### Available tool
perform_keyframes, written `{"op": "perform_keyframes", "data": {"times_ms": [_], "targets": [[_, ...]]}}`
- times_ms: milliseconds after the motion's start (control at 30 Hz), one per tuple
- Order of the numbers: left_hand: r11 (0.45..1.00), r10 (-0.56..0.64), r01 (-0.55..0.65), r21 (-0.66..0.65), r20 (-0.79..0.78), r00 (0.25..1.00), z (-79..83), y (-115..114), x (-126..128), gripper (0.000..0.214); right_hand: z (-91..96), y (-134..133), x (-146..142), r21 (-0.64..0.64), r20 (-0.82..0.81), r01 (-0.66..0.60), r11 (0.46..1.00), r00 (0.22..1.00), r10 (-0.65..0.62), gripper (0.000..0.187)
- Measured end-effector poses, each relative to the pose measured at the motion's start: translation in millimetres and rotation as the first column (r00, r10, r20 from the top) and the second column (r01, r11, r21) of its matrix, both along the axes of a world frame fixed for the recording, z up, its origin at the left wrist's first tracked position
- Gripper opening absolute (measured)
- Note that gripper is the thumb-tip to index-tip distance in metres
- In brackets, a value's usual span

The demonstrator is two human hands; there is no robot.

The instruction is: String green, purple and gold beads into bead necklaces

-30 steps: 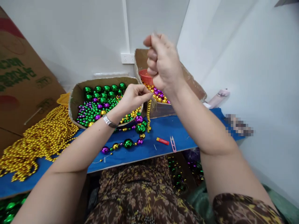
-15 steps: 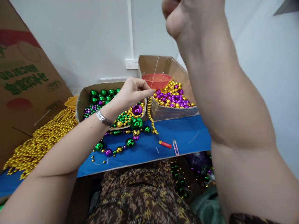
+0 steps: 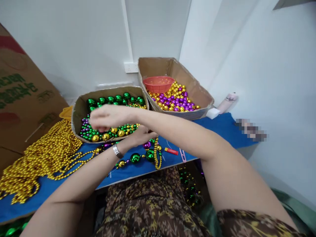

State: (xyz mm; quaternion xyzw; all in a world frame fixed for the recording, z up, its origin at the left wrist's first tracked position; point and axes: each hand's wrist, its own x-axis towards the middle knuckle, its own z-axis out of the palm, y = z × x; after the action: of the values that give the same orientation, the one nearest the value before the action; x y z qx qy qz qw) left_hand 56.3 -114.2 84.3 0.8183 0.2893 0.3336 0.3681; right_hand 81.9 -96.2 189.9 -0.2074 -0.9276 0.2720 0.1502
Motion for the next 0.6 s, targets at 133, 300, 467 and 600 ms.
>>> {"op": "perform_keyframes", "data": {"times_ms": [133,300,467,600], "targets": [[0.990,0.069,-0.061,-0.124,0.061,0.996,-15.8,-6,-5,0.018,-24.3,1,29,0.421,0.312,0.032,0.906,0.933,-0.178,0.033],[0.935,0.161,-0.061,-0.349,0.263,0.951,-23.9,-7,-15,0.030,-56.7,-16,111,0.438,-0.081,0.458,0.773,0.877,-0.473,0.027],[0.910,0.201,-0.078,-0.406,0.270,0.942,-22.7,-9,-19,0.031,-105.1,-46,152,0.189,-0.204,0.540,0.820,0.839,-0.505,0.021],[0.867,0.205,-0.052,-0.495,0.259,0.944,-25.5,-8,-21,0.026,-123.5,-65,146,0.317,-0.218,0.607,0.729,0.795,-0.567,0.029]]}}
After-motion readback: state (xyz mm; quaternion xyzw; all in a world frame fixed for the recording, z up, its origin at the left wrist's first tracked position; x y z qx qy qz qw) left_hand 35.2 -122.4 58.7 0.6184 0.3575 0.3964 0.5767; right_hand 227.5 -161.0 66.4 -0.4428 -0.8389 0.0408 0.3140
